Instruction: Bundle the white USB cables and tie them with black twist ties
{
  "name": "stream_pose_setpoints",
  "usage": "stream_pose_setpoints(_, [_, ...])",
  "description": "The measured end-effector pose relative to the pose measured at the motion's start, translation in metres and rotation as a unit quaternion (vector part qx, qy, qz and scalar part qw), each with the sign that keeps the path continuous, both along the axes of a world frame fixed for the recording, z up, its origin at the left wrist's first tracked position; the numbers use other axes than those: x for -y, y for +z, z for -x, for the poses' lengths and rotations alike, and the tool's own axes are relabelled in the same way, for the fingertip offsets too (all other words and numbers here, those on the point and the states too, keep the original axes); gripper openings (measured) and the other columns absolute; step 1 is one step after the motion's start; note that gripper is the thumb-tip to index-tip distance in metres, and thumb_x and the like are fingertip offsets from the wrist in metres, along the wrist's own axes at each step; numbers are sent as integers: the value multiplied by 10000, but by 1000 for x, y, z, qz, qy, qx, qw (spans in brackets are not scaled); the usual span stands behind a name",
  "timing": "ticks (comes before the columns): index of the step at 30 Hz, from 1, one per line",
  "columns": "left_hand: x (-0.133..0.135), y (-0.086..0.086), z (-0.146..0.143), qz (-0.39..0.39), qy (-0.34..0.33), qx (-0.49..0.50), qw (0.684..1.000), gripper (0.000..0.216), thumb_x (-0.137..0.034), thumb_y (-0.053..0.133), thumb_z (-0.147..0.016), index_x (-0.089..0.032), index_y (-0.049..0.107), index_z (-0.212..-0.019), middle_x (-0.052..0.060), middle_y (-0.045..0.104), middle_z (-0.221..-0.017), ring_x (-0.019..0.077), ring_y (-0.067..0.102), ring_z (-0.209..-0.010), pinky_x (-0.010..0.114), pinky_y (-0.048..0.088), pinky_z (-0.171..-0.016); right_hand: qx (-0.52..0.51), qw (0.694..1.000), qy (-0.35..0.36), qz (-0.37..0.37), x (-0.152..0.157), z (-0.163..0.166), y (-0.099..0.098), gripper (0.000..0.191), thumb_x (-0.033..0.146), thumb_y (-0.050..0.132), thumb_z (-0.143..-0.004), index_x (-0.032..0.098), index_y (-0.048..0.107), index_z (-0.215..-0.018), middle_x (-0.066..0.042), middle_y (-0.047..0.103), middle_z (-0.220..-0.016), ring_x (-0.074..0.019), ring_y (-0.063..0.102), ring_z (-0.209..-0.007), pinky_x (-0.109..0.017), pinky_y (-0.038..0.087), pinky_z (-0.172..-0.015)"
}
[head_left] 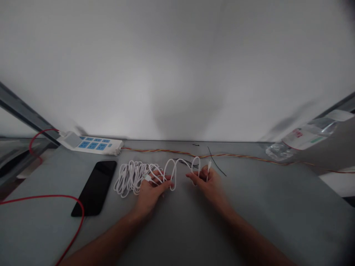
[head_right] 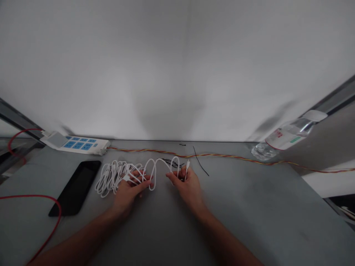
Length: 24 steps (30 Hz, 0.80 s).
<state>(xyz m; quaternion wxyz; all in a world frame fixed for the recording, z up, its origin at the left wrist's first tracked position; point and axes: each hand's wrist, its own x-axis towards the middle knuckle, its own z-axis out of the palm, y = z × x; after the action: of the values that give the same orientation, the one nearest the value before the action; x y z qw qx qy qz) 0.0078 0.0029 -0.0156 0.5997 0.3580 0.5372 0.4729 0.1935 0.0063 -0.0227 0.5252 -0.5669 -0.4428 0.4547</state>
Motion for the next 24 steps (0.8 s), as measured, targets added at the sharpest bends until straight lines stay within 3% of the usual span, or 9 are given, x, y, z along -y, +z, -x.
stream_pose_setpoints(4, [1, 1, 1, 7, -46, -12, 999, 454, -277, 789, -627, -177, 593, -1024, 73, 728, -925, 189, 684, -709, 222, 436, -500, 23, 999, 18, 31, 2, 3, 5, 412, 438, 722, -676, 238, 415, -865, -9, 692, -723, -172, 592, -563, -295, 431, -535])
stream_pose_setpoints(7, [3, 4, 1, -1, -120, -4, 993, 479, -256, 747, -660, -176, 578, -1101, 65, 721, -880, 188, 675, -727, 247, 464, -575, 33, 996, 72, 49, 6, 7, 6, 525, 442, 641, -761, 218, 414, -1179, -48, 722, -856, -179, 619, -613, -283, 442, -522])
stream_pose_setpoints(9, [5, 5, 1, -20, -162, -4, 987, 439, -237, 675, -698, -169, 578, -1121, 48, 707, -833, 177, 653, -690, 266, 472, -602, 40, 991, 125, 39, 9, 10, 5, 510, 428, 580, -815, 220, 426, -1254, -54, 719, -910, -179, 634, -645, -283, 458, -535])
stream_pose_setpoints(12, [10, 6, 2, -71, -191, -56, 977, 330, -196, 525, -739, -170, 633, -1050, 22, 664, -770, 175, 602, -647, 294, 475, -615, 51, 978, 203, -19, 15, 17, 6, 311, 363, 527, -865, 218, 585, -1134, -49, 705, -958, -189, 655, -816, -314, 497, -726])
stream_pose_setpoints(14, [13, 6, 3, -120, -184, -126, 967, 316, -167, 468, -758, -190, 673, -997, 27, 656, -794, 210, 607, -777, 320, 482, -722, 54, 973, 220, -45, 18, 21, 8, 249, 322, 518, -874, 222, 640, -1066, -43, 699, -977, -190, 647, -892, -322, 484, -815])
stream_pose_setpoints(16, [15, 8, 4, -167, -168, -172, 956, 347, -161, 464, -785, -223, 670, -1057, 46, 666, -1001, 246, 573, -1013, 346, 439, -907, 56, 974, 214, -46, 20, 23, 10, 249, 319, 515, -876, 229, 655, -1062, -38, 701, -961, -190, 651, -861, -317, 495, -789])
stream_pose_setpoints(19, [17, 11, 4, -208, -152, -191, 947, 362, -193, 476, -829, -252, 640, -1146, 46, 592, -1245, 261, 481, -1196, 368, 327, -1062, 61, 972, 221, -48, 22, 26, 10, 273, 340, 506, -885, 233, 651, -1089, -36, 696, -957, -201, 644, -866, -331, 495, -798])
stream_pose_setpoints(24, [22, 11, -2, -176, -188, -162, 953, 386, -253, 457, -879, -241, 591, -1240, 55, 565, -1313, 248, 401, -1306, 366, 205, -1142, 149, 963, 201, -95, 25, 27, 8, 237, 324, 479, -906, 224, 665, -1014, -61, 634, -980, -205, 593, -916, -338, 458, -845])
